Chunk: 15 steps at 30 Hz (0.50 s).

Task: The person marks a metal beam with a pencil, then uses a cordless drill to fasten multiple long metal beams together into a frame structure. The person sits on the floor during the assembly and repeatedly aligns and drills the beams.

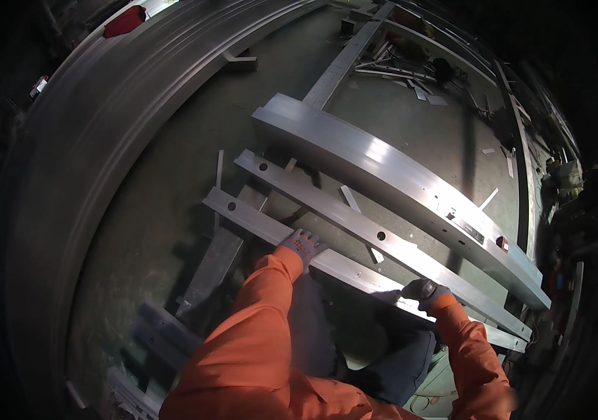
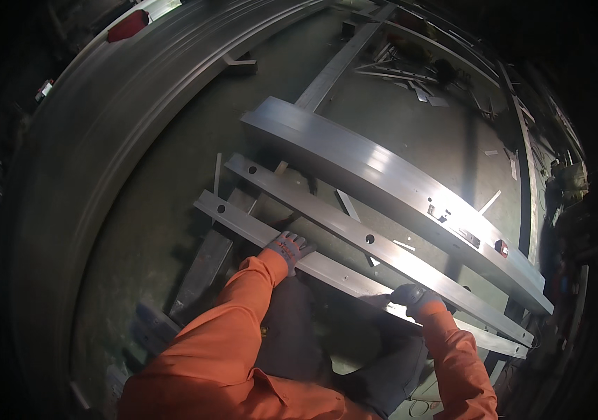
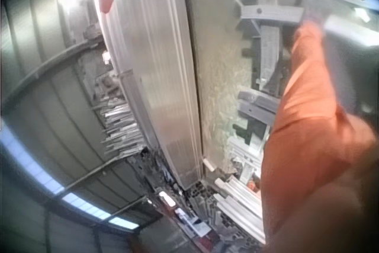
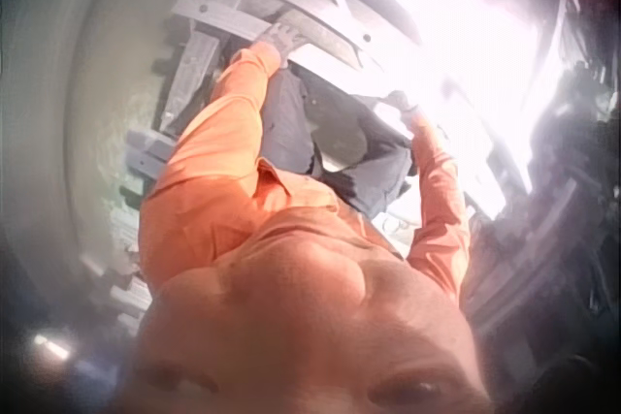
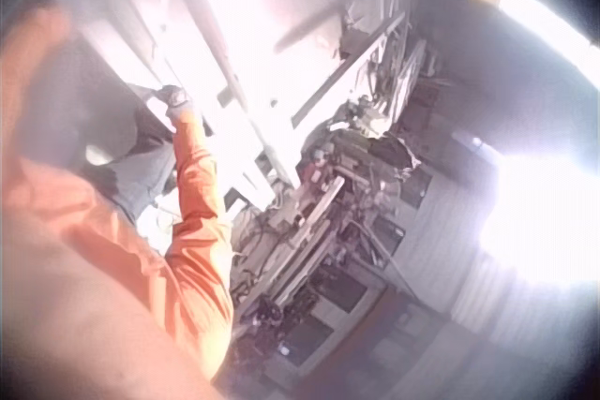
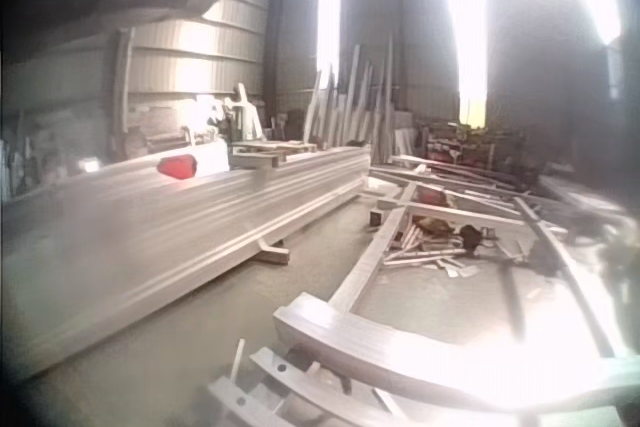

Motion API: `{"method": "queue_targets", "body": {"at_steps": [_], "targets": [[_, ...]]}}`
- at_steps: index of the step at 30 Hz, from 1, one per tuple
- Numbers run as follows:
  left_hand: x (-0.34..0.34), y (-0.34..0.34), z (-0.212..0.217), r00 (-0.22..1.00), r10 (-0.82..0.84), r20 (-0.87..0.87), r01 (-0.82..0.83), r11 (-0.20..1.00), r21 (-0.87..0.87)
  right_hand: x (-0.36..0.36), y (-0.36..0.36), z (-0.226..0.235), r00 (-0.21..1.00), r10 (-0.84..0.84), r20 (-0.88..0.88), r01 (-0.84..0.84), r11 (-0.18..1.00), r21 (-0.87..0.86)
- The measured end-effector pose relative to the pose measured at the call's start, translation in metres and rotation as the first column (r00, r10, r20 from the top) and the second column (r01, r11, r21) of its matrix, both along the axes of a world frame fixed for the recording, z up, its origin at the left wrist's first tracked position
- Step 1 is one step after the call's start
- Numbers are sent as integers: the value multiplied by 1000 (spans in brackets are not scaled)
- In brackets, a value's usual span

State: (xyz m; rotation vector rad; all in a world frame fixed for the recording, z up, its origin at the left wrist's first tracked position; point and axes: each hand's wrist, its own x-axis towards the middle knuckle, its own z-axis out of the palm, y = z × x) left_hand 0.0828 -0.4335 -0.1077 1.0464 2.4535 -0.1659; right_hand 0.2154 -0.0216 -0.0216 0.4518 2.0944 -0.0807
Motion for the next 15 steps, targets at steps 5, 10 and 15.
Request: {"method": "queue_targets", "body": {"at_steps": [5, 10, 15], "targets": [[-3, 9, -15, 1000, -7, 8, 7, 999, -37, 52, 53, -44, 951, -98, -294, 73, 993, -94], [9, -2, -20, 995, 77, -70, -76, 997, 11, 55, 25, -22, 758, -517, -397, 310, 822, -478], [1, 10, -20, 996, 39, -80, -43, 998, -53, 69, 21, -14, 721, -589, -364, 413, 788, -456]]}}
